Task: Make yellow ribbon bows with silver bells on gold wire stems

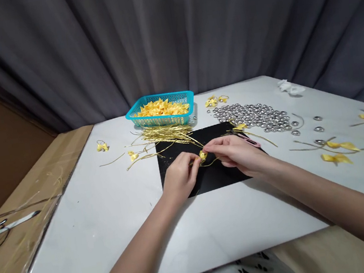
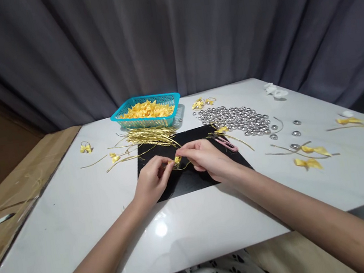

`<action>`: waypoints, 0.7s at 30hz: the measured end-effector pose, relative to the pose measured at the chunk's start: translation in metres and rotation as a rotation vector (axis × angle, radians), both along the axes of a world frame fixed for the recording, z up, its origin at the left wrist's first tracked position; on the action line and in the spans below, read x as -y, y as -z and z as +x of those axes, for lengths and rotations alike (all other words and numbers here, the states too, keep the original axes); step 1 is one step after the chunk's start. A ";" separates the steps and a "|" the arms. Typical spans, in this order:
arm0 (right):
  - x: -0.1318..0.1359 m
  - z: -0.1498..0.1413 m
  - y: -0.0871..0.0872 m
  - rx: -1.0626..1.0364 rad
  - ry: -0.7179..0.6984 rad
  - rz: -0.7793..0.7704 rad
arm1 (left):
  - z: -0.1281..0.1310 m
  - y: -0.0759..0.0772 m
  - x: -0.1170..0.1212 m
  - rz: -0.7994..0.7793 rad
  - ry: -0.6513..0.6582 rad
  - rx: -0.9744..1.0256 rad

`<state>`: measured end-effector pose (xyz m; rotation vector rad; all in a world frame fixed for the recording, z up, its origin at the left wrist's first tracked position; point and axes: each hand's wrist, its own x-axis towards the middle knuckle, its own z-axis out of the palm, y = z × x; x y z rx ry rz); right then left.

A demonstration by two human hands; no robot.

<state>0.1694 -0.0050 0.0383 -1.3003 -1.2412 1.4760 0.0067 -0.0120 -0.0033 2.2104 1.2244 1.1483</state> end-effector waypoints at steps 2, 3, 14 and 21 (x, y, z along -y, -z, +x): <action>-0.002 -0.003 -0.003 0.032 -0.003 -0.010 | 0.000 0.000 0.000 0.041 0.007 -0.065; -0.002 -0.005 -0.005 0.049 -0.007 -0.015 | 0.000 0.000 -0.001 0.051 -0.001 -0.084; 0.006 -0.008 0.013 0.320 -0.255 0.414 | 0.000 0.002 -0.006 -0.243 -0.038 0.219; 0.015 0.007 0.032 0.602 -0.237 0.676 | 0.004 0.004 -0.010 -0.615 -0.012 0.599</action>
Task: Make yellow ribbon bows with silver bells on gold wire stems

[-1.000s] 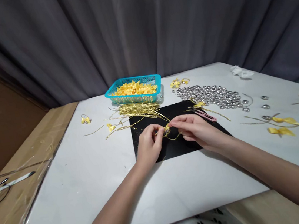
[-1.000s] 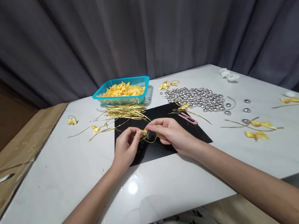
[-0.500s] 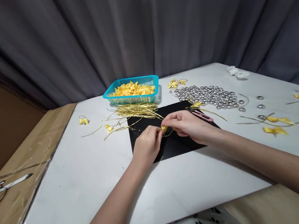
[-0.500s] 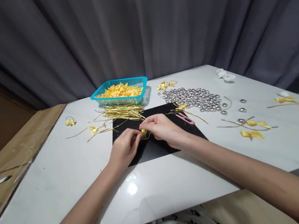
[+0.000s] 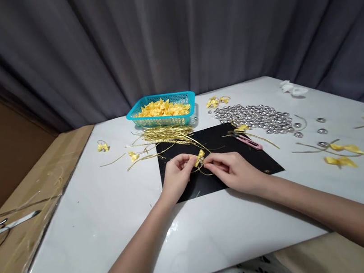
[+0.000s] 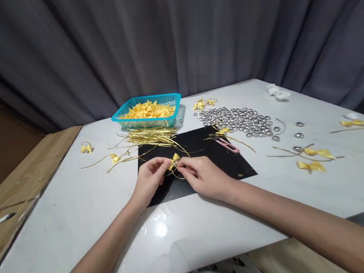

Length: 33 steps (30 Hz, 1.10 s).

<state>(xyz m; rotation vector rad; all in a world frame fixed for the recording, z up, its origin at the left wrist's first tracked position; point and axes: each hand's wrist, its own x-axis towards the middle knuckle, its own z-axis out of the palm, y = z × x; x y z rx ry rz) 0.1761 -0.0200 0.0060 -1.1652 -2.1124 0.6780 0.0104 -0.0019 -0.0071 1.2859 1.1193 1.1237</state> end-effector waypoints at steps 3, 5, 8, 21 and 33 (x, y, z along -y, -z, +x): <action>0.003 -0.003 -0.001 0.089 -0.069 0.147 | 0.000 -0.003 0.001 -0.046 0.006 0.043; 0.004 -0.007 -0.001 0.169 -0.097 0.211 | 0.001 -0.005 0.002 -0.045 0.008 0.055; 0.005 -0.011 0.003 0.330 -0.113 0.267 | 0.001 -0.006 0.003 -0.041 0.004 0.060; 0.010 -0.006 0.007 0.406 -0.189 0.294 | 0.002 0.002 0.006 0.079 -0.103 -0.027; 0.008 -0.007 0.002 0.176 -0.171 0.042 | 0.002 0.000 0.004 -0.007 -0.114 0.040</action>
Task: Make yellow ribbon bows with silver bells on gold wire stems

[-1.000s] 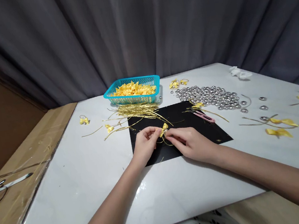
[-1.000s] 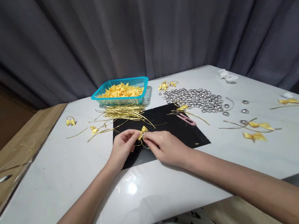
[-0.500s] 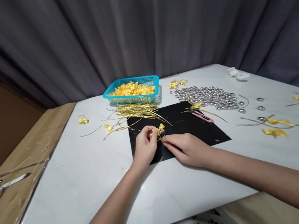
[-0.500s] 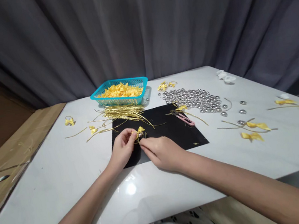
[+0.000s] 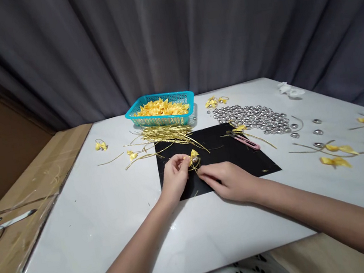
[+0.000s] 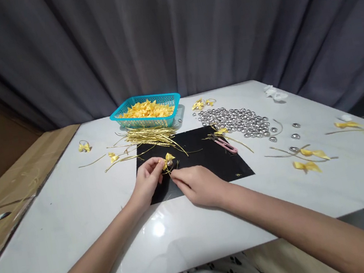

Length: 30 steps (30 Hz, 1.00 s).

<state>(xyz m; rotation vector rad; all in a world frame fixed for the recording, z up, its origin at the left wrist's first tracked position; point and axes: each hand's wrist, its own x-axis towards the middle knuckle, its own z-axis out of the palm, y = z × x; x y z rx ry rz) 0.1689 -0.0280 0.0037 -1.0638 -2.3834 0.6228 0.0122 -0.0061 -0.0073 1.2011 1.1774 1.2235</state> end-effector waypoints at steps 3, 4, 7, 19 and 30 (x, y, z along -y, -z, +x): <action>-0.001 -0.002 -0.010 -0.455 0.161 -0.420 | -0.003 -0.001 -0.001 0.156 -0.020 -0.153; -0.003 -0.002 -0.014 -0.587 0.198 -0.554 | -0.004 -0.002 0.000 0.225 -0.021 -0.234; -0.011 0.001 -0.022 -0.858 0.247 -0.822 | -0.006 -0.007 0.003 0.448 -0.004 -0.488; -0.013 -0.005 -0.029 -0.779 0.135 -0.676 | -0.005 -0.003 0.006 0.734 0.127 -0.785; -0.006 -0.003 -0.004 -0.132 -0.091 0.048 | -0.002 -0.002 0.006 0.221 0.090 -0.320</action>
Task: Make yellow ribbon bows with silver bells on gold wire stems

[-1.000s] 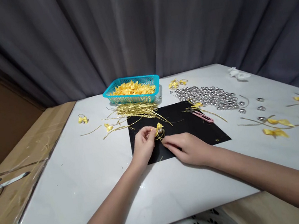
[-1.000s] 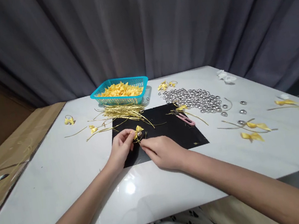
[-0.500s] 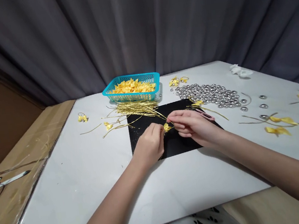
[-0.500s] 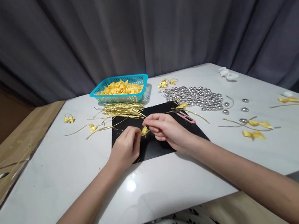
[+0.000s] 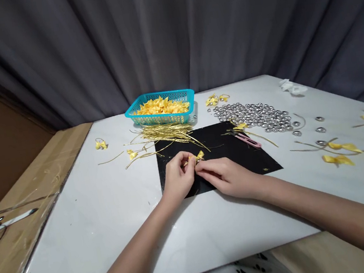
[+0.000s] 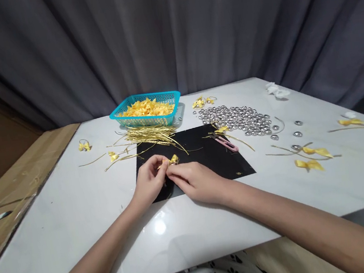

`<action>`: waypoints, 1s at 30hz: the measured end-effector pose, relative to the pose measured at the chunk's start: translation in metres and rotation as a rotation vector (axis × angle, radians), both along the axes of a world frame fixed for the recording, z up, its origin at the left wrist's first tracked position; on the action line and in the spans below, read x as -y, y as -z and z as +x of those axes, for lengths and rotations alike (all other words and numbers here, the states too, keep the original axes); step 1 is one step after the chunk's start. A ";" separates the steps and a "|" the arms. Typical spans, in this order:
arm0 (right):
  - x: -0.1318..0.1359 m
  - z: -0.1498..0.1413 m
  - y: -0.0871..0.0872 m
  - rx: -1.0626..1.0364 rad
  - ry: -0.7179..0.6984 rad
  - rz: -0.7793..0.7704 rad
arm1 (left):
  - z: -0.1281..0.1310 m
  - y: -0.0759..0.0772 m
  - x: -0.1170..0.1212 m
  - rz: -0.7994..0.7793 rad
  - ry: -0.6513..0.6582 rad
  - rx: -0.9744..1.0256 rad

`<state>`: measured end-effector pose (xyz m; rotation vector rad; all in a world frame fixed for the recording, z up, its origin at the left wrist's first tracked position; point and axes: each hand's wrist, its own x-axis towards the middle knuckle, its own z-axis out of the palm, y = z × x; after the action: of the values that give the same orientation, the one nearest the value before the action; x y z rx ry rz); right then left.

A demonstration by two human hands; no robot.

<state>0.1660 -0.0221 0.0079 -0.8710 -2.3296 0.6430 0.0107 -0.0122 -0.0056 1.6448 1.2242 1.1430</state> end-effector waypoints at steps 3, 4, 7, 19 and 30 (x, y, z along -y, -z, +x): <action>0.000 0.003 0.002 0.136 0.013 0.090 | 0.002 0.001 0.000 -0.108 0.002 0.126; 0.000 0.004 0.003 0.179 0.013 0.119 | 0.003 0.001 0.000 -0.141 0.000 0.167; 0.000 0.006 0.005 0.292 0.010 0.197 | 0.005 -0.003 0.001 -0.228 -0.012 0.279; -0.001 0.009 0.007 0.392 0.144 0.221 | 0.004 -0.005 -0.002 -0.321 -0.044 0.475; 0.003 0.009 0.001 0.535 0.002 0.270 | 0.008 -0.011 0.003 -0.316 -0.081 0.418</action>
<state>0.1753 -0.0250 0.0072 -1.0070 -2.7959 0.0832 0.0184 -0.0154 0.0055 1.0652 1.1339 1.1974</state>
